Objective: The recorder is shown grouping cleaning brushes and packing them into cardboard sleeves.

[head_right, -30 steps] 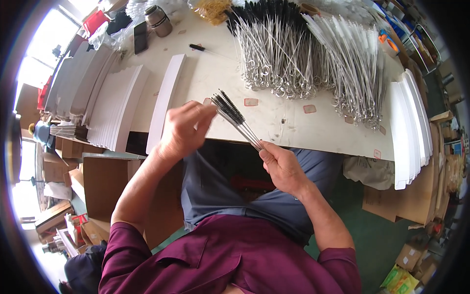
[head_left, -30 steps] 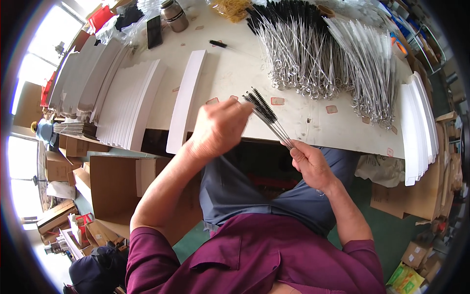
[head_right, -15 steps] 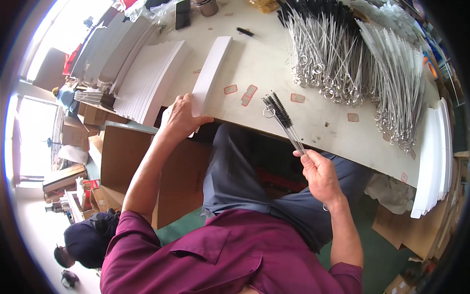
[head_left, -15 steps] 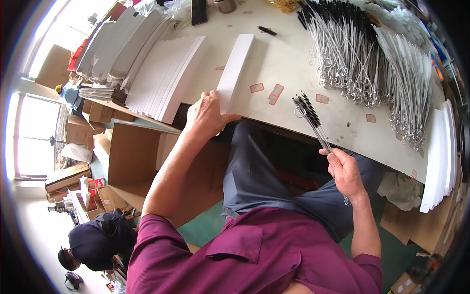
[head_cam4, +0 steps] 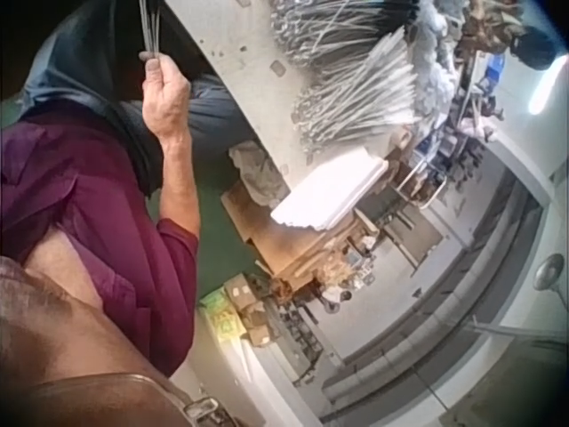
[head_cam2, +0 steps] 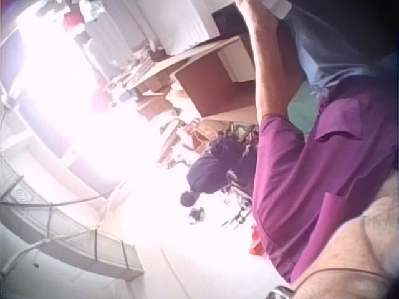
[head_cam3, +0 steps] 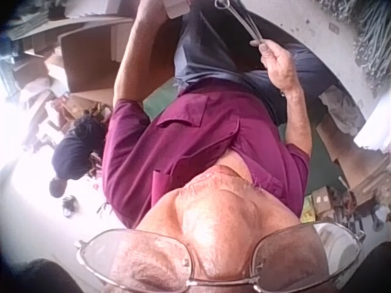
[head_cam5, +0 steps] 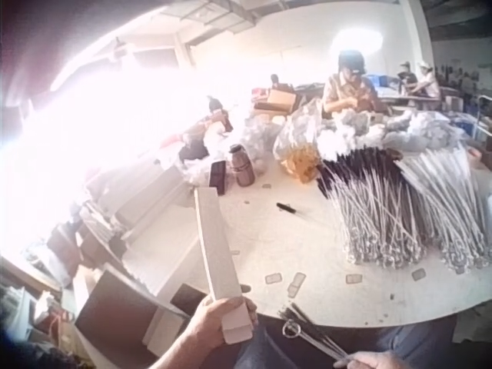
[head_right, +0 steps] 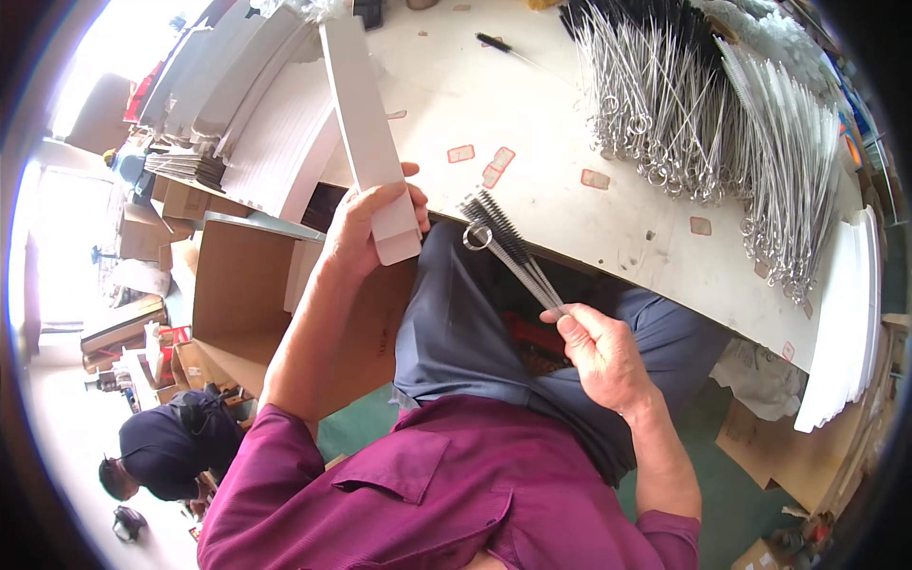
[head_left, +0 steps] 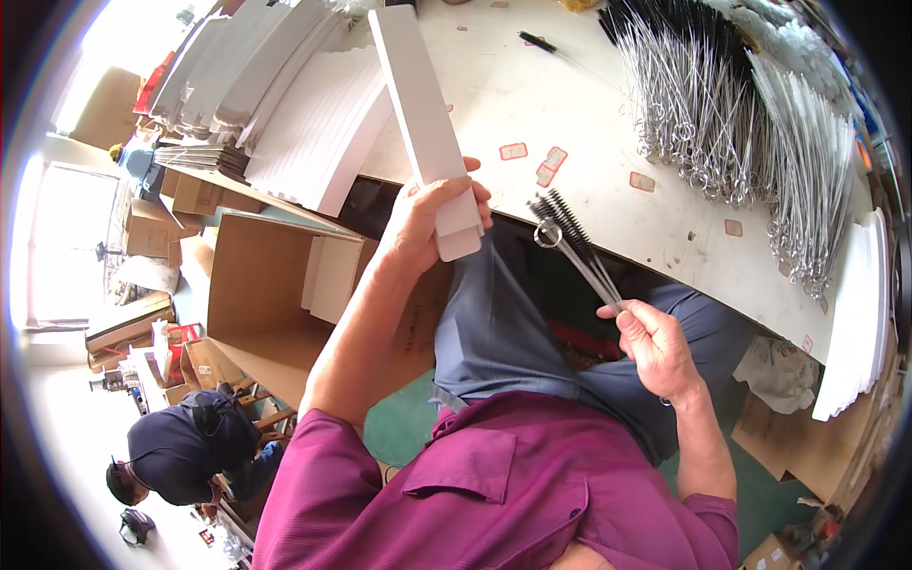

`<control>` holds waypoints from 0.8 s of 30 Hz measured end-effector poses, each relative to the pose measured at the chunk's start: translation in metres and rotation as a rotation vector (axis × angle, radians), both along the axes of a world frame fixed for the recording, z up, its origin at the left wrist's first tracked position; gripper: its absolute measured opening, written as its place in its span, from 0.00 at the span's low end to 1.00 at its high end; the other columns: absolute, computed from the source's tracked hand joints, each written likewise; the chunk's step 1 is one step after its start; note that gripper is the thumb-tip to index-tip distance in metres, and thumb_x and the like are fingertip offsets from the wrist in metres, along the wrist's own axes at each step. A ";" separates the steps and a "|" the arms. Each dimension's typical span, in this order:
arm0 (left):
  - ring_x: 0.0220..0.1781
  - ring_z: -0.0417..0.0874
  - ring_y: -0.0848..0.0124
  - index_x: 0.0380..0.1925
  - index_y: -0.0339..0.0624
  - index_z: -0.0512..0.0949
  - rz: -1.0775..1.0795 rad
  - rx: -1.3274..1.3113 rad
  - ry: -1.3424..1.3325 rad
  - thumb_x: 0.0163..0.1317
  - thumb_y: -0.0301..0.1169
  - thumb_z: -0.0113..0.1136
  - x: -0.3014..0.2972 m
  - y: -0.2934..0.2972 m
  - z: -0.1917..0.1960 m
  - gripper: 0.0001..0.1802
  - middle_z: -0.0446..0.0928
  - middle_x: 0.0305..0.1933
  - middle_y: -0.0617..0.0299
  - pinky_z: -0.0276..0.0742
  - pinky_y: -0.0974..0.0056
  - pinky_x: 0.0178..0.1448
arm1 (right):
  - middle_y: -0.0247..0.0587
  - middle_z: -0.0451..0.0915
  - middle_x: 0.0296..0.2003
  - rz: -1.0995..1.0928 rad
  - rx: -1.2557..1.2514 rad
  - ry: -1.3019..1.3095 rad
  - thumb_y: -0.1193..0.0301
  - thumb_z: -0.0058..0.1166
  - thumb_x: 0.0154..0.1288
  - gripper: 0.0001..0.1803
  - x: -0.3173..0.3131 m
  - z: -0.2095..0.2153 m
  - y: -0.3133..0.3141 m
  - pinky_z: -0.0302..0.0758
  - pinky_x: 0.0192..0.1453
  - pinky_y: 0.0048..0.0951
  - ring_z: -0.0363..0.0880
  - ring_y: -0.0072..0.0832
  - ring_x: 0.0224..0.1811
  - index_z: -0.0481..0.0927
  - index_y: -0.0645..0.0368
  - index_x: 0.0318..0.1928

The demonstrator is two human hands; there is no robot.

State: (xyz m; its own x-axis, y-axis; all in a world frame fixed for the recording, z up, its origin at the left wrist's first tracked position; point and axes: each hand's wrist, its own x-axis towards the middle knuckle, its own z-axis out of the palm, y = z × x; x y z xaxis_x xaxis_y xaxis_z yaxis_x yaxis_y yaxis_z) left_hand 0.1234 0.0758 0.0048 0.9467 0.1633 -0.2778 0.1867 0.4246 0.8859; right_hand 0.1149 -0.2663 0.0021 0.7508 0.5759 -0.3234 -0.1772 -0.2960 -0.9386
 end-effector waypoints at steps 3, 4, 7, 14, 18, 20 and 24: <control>0.38 0.83 0.58 0.58 0.32 0.69 0.065 -0.158 -0.070 0.66 0.30 0.62 0.010 -0.020 -0.009 0.23 0.80 0.39 0.47 0.83 0.54 0.47 | 0.25 0.65 0.20 0.059 0.036 0.035 0.66 0.48 0.81 0.15 -0.009 0.002 0.001 0.60 0.27 0.22 0.58 0.14 0.23 0.83 0.64 0.50; 0.40 0.83 0.58 0.57 0.33 0.69 0.113 -0.228 -0.084 0.65 0.29 0.62 0.012 -0.025 -0.011 0.23 0.80 0.39 0.47 0.82 0.53 0.49 | 0.25 0.65 0.20 0.052 0.029 0.035 0.66 0.48 0.81 0.15 -0.011 0.002 0.001 0.60 0.27 0.22 0.58 0.14 0.23 0.83 0.64 0.50; 0.41 0.82 0.58 0.57 0.34 0.70 0.088 -0.281 -0.118 0.66 0.29 0.62 0.015 -0.036 -0.010 0.22 0.79 0.41 0.47 0.81 0.51 0.52 | 0.29 0.63 0.20 0.116 -0.020 0.014 0.66 0.49 0.81 0.15 -0.012 0.003 -0.001 0.62 0.28 0.24 0.59 0.16 0.23 0.83 0.65 0.49; 0.41 0.82 0.58 0.55 0.36 0.70 0.080 -0.335 -0.127 0.67 0.31 0.62 0.011 -0.060 -0.004 0.20 0.79 0.40 0.47 0.81 0.51 0.52 | 0.28 0.65 0.20 0.140 -0.057 0.056 0.65 0.49 0.81 0.16 -0.008 -0.007 -0.007 0.63 0.28 0.23 0.60 0.15 0.23 0.84 0.64 0.47; 0.41 0.82 0.58 0.52 0.36 0.72 0.109 -0.340 -0.136 0.67 0.32 0.62 0.009 -0.068 -0.010 0.17 0.79 0.40 0.47 0.81 0.50 0.52 | 0.26 0.66 0.20 0.127 -0.009 0.192 0.65 0.49 0.81 0.16 -0.001 -0.014 -0.014 0.63 0.28 0.24 0.61 0.15 0.23 0.84 0.64 0.45; 0.41 0.83 0.57 0.49 0.37 0.74 0.137 -0.321 -0.124 0.67 0.33 0.62 0.008 -0.073 -0.011 0.15 0.80 0.39 0.47 0.82 0.50 0.53 | 0.25 0.66 0.21 0.127 -0.009 0.217 0.65 0.49 0.81 0.16 0.002 -0.014 -0.015 0.64 0.29 0.24 0.62 0.16 0.23 0.84 0.64 0.44; 0.43 0.83 0.56 0.49 0.38 0.74 0.116 -0.329 -0.095 0.68 0.35 0.61 0.008 -0.092 -0.015 0.15 0.81 0.39 0.48 0.82 0.50 0.55 | 0.28 0.68 0.21 0.112 -0.068 0.153 0.64 0.49 0.81 0.16 0.008 -0.007 -0.005 0.65 0.29 0.25 0.63 0.16 0.24 0.83 0.65 0.44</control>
State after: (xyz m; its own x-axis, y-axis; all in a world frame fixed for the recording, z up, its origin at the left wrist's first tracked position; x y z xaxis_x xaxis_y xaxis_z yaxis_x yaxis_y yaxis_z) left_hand 0.1318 -0.0157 -0.0101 0.9512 0.1874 -0.2450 0.0442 0.7033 0.7096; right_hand 0.1227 -0.2713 -0.0051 0.6228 0.6258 -0.4695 -0.2787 -0.3833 -0.8806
